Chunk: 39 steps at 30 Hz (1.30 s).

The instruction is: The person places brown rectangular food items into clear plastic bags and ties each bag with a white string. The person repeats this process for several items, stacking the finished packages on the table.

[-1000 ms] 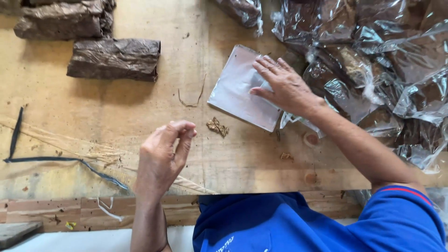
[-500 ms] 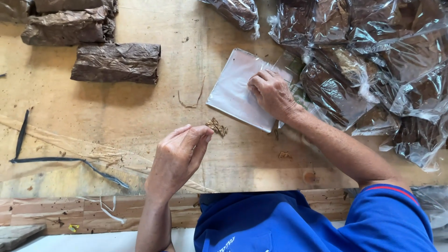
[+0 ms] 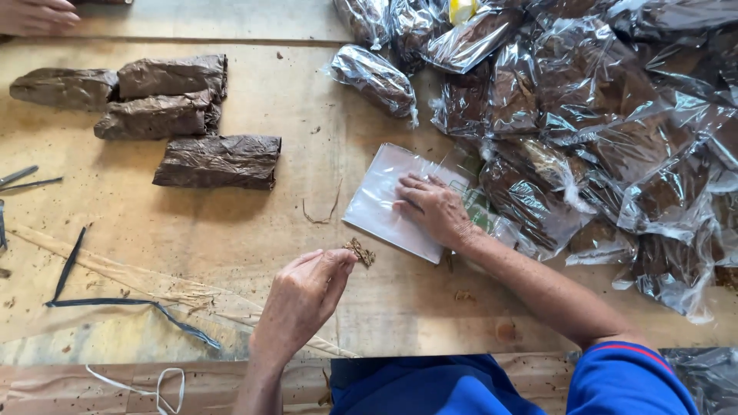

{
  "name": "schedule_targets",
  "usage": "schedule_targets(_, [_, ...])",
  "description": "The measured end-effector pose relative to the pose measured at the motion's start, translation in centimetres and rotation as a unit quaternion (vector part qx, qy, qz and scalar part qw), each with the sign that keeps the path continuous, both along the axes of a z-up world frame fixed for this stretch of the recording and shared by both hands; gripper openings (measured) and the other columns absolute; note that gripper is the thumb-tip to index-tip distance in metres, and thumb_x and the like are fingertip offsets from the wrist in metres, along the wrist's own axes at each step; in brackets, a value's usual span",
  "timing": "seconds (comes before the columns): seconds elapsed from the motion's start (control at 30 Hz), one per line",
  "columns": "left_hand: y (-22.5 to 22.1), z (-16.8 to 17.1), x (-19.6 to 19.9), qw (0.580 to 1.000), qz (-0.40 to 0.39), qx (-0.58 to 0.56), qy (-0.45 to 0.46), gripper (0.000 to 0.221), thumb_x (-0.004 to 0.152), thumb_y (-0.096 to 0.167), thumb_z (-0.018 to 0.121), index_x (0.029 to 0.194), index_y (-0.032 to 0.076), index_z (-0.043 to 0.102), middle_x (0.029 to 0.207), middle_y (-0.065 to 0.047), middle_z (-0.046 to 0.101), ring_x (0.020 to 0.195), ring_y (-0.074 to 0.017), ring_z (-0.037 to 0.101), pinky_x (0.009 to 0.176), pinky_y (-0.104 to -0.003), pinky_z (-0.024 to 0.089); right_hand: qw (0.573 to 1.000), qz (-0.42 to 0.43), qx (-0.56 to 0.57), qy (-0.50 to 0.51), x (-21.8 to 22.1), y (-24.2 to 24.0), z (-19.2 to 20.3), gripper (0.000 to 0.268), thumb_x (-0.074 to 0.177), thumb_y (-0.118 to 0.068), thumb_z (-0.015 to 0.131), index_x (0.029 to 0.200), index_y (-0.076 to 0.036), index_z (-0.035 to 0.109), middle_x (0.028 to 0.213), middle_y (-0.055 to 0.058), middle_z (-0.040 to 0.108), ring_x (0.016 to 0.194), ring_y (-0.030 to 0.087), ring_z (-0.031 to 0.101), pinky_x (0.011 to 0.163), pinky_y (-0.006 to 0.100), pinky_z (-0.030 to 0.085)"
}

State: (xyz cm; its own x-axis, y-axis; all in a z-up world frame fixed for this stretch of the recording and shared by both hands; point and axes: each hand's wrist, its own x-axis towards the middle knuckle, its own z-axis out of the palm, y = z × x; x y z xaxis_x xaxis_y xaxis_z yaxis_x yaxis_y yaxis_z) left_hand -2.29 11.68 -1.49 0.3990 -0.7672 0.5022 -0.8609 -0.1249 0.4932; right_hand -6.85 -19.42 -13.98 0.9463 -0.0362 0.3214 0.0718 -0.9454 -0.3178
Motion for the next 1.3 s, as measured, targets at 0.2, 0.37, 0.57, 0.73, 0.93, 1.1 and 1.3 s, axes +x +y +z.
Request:
schedule_targets(0.2, [0.2,-0.5,-0.4,1.0,-0.004,0.015,-0.02,0.01,0.101,0.01,0.064,0.111,0.007,0.063,0.092,-0.004,0.075,0.07,-0.0257,0.071,0.095,-0.043,0.059,0.996,-0.016,0.05,-0.073,0.8,-0.2,0.0,0.036,0.087,-0.021,0.083,0.121,-0.01,0.075,0.111,0.012,0.078,0.101,0.028,0.068,0.091,0.042,0.052])
schedule_targets(0.37, [0.6,-0.5,-0.7,1.0,-0.008,0.001,0.005,0.008,0.102,0.01,0.062,0.11,0.008,0.063,0.091,-0.004,0.074,0.074,-0.024,0.071,0.091,-0.04,0.058,0.969,-0.088,0.198,0.115,1.8,-1.8,0.9,0.041,0.087,-0.023,0.082,0.121,-0.005,0.068,0.111,0.016,0.071,0.087,0.022,0.068,0.069,0.03,0.059])
schedule_targets(0.57, [0.7,0.1,-1.1,1.0,0.008,-0.001,0.023,0.009,0.101,0.011,0.064,0.109,0.007,0.064,0.098,-0.006,0.075,0.089,-0.0228,0.073,0.079,-0.037,0.057,0.997,-0.018,0.071,0.003,1.3,-0.6,4.7,0.019,0.082,-0.024,0.089,0.088,-0.021,0.072,0.094,0.0,0.072,0.087,0.025,0.06,0.083,0.043,0.04])
schedule_targets(0.73, [-1.6,0.2,-0.6,0.997,0.033,0.061,0.033,0.054,0.099,0.025,0.069,0.144,0.013,0.043,0.138,-0.013,0.057,0.102,-0.0285,0.07,0.071,-0.043,0.065,0.989,0.108,-0.015,-0.104,-2.9,5.6,11.3,0.016,0.09,-0.027,0.085,0.091,-0.018,0.071,0.086,0.0,0.075,0.08,0.019,0.071,0.1,0.046,0.046])
schedule_targets(0.93, [-4.1,0.3,-0.3,0.991,-0.007,0.044,-0.125,0.041,0.096,0.026,0.074,0.132,0.009,0.062,0.147,-0.019,0.053,0.139,-0.0402,0.052,0.114,-0.057,0.046,0.976,0.195,0.054,-0.082,-4.8,6.8,12.6,0.008,0.102,-0.02,0.067,0.095,-0.016,0.068,0.09,0.0,0.071,0.08,0.024,0.067,0.082,0.038,0.05])
schedule_targets(1.1, [-3.4,-0.3,0.0,0.984,-0.02,0.074,-0.162,0.016,0.091,0.021,0.076,0.099,0.014,0.064,0.134,-0.012,0.065,0.132,-0.0336,0.059,0.117,-0.064,0.037,0.911,0.242,0.324,0.086,-4.2,4.2,13.1,0.02,0.092,-0.027,0.078,0.103,-0.011,0.076,0.086,0.003,0.079,0.078,0.014,0.076,0.074,0.028,0.059])
schedule_targets(1.3, [-2.1,0.9,-0.3,0.992,-0.028,0.037,-0.116,0.011,0.095,0.022,0.073,0.102,0.014,0.07,0.112,-0.003,0.074,0.111,-0.0234,0.071,0.116,-0.067,0.036,0.947,0.26,0.187,-0.004,-2.1,2.6,7.1,0.019,0.096,-0.021,0.076,0.115,-0.017,0.073,0.13,0.01,0.068,0.124,0.034,0.062,0.1,0.052,0.054])
